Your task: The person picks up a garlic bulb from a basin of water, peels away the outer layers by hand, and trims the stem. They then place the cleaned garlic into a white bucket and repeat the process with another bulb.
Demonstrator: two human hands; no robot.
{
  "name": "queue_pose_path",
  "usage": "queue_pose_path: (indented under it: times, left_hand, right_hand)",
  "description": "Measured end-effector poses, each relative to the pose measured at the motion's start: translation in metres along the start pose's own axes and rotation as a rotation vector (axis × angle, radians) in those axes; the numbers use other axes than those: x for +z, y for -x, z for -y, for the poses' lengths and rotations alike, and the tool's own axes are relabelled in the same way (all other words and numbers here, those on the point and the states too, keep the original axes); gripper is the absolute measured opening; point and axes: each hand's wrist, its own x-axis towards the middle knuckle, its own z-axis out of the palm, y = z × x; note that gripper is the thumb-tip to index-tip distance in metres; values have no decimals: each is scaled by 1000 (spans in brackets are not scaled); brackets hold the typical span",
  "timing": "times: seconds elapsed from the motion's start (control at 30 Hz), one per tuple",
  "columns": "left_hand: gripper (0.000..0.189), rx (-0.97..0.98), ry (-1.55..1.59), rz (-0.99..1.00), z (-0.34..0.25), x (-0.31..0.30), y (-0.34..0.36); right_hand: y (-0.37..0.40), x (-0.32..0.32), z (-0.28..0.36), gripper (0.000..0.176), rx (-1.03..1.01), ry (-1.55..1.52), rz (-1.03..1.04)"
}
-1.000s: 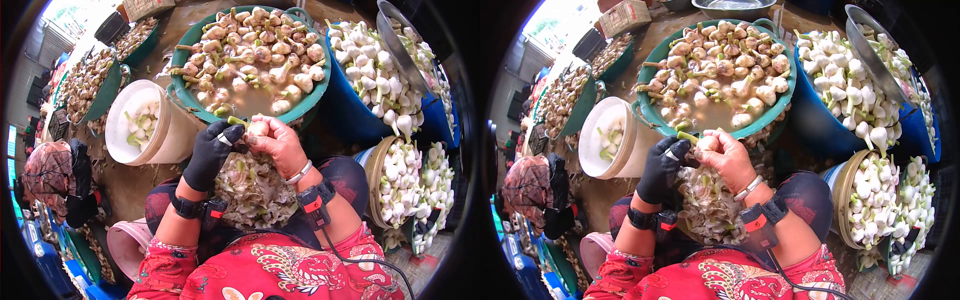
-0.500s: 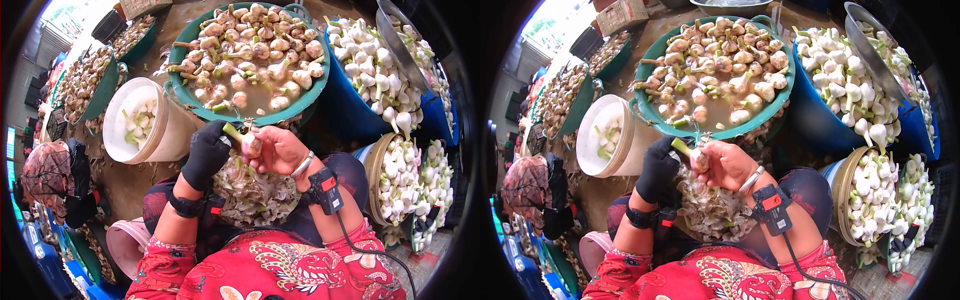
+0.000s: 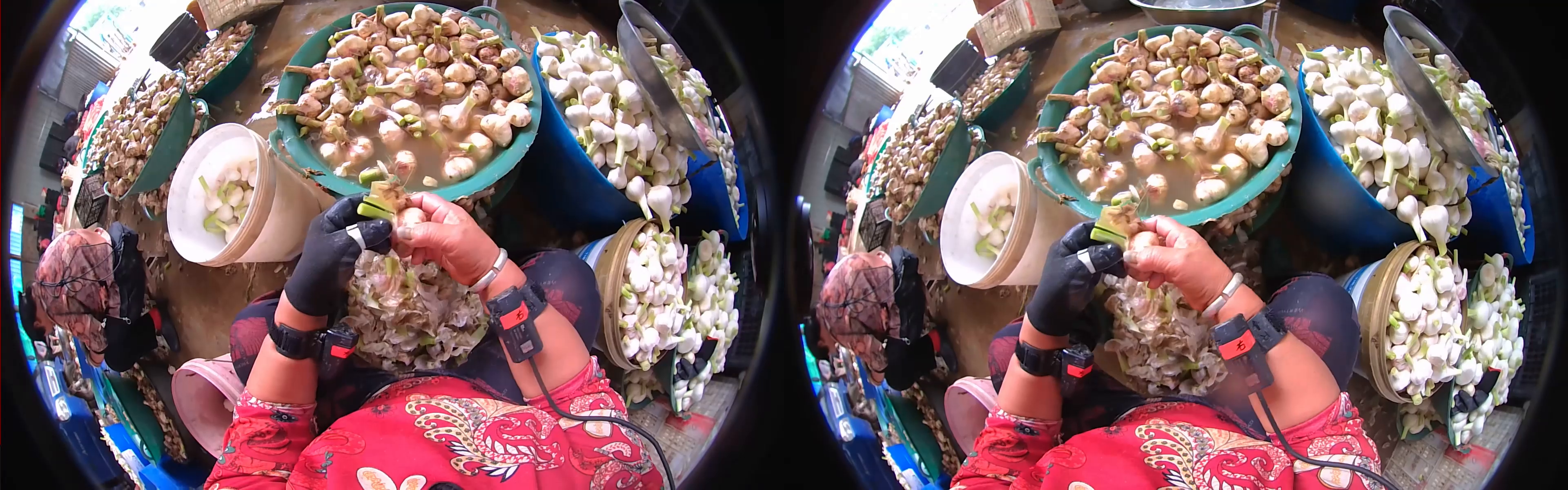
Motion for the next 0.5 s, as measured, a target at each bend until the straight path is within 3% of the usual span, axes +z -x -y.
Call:
queue_pose_path:
  times: [0.03, 0.17, 0.23, 0.27, 0.33, 0.37, 0.4, 0.47, 0.5]
  left_hand:
    - [22, -17, 65, -69, 1, 4, -1]
    - [21, 59, -110, -39, 1, 1, -5]
    - [20, 31, -164, -56, 2, 6, -4]
    - [20, 30, -165, -59, 1, 5, -4]
    - [21, 65, -156, -116, 0, 1, -8]
    - [21, 260, -354, -121, 9, -12, -13]
    - [21, 67, -63, -225, -3, -11, -12]
    - [21, 109, -69, -238, -4, -16, -13]
    - [21, 112, -71, -241, -4, -17, -13]
  right_hand:
    - [0, 3, 1, 40, -32, 162, -53]
    - [-6, 5, 4, 29, 31, 18, -130]
    - [-12, 2, -5, 11, -130, 60, -177]
    - [-12, 3, -8, 11, -128, 58, -175]
    - [-8, 11, -3, 4, -800, 1026, -562]
    - [-4, 16, 3, 3, -931, 1112, -508]
    - [-1, 18, -2, 3, -934, 1112, -501]
    - [7, 21, -23, 11, -738, 1281, -14]
    - [5, 17, -41, 15, -453, 1367, 103]
